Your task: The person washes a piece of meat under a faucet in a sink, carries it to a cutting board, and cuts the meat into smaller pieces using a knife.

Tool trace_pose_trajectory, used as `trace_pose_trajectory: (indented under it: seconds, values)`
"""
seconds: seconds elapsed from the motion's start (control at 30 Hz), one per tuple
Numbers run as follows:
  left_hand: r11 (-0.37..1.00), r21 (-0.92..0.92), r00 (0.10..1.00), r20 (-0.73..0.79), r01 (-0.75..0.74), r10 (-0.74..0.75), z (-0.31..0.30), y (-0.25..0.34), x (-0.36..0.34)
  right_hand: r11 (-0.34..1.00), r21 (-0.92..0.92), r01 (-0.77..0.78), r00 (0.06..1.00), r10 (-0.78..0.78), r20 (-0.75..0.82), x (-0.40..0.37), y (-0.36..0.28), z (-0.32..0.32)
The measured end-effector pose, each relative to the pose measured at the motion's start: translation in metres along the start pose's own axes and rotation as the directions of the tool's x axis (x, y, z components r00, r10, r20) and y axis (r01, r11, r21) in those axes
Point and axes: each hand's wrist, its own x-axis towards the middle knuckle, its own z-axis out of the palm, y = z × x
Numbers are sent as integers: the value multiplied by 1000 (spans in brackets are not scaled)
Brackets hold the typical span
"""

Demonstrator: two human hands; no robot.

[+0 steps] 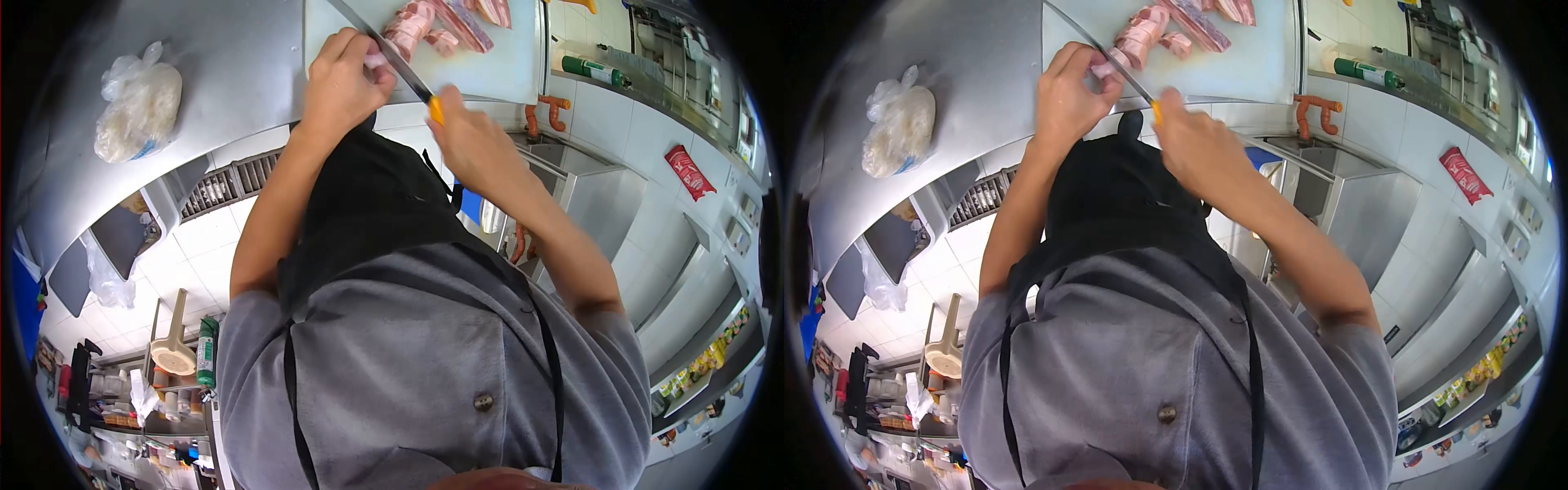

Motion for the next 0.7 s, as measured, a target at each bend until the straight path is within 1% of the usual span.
trace_pose_trajectory:
  seconds: [0.03, 0.07, 0.13, 0.2, 0.23, 0.27, 0.33, 0.4, 0.43, 0.47, 0.5, 0.53, 0.6, 0.63, 0.7]
  values:
    - [1000, -1, 1000, 0, 12, -12, 3, -3, 1, 998, 16, 67, 994, -66, -82, 18, 0, 11]
    - [1000, -9, 1000, -18, 9, -9, 5, -5, 2, 998, 16, 66, 996, -65, -69, 32, 1, 19]
    - [1000, -9, 1000, -27, 12, -12, 1, -3, -5, 989, 77, 128, 977, -113, -184, 48, -1, 32]
    - [994, -88, 998, 4, 61, -61, -1, -3, -4, 992, 49, 119, 967, -105, -231, 50, -1, 35]
    - [986, -137, 996, 28, 92, -89, -1, -3, -5, 990, 52, 129, 969, -114, -218, 50, 1, 34]
    - [986, -145, 997, 26, 80, -77, 0, -3, -4, 990, 55, 133, 972, -119, -205, 48, 2, 32]
    - [987, -123, 994, -2, 104, -105, 1, 0, -7, 990, 26, 141, 971, -133, -197, 41, 3, 22]
    - [988, -124, 995, -18, 93, -96, 2, 0, -8, 999, 44, -4, 1000, 4, 9, 17, 5, 8]
    - [988, -124, 995, -40, 87, -93, 3, -1, -8, 999, 42, -8, 1000, 7, 11, -1, 8, 2]
    - [988, -128, 994, -43, 90, -96, 4, -1, -7, 999, 12, -43, 997, 42, 60, -20, 13, -5]
    - [987, -136, 995, -36, 88, -93, 2, -1, -6, 997, -18, -74, 991, 76, 113, -29, 16, -8]
    - [986, -142, 996, -24, 86, -90, 1, -1, -7, 997, -16, -74, 990, 75, 122, -25, 19, -2]
    - [988, -135, 997, -27, 71, -75, 2, -5, -5, 999, 39, -26, 999, 25, 32, -3, 26, 20]
    - [989, -134, 998, -31, 56, -61, 3, -5, -6, 998, 45, -31, 999, 29, 38, 11, 28, 30]
    - [992, -116, 998, -19, 57, -59, 1, -8, -5, 989, 122, 88, 990, -73, -120, 39, 27, 45]
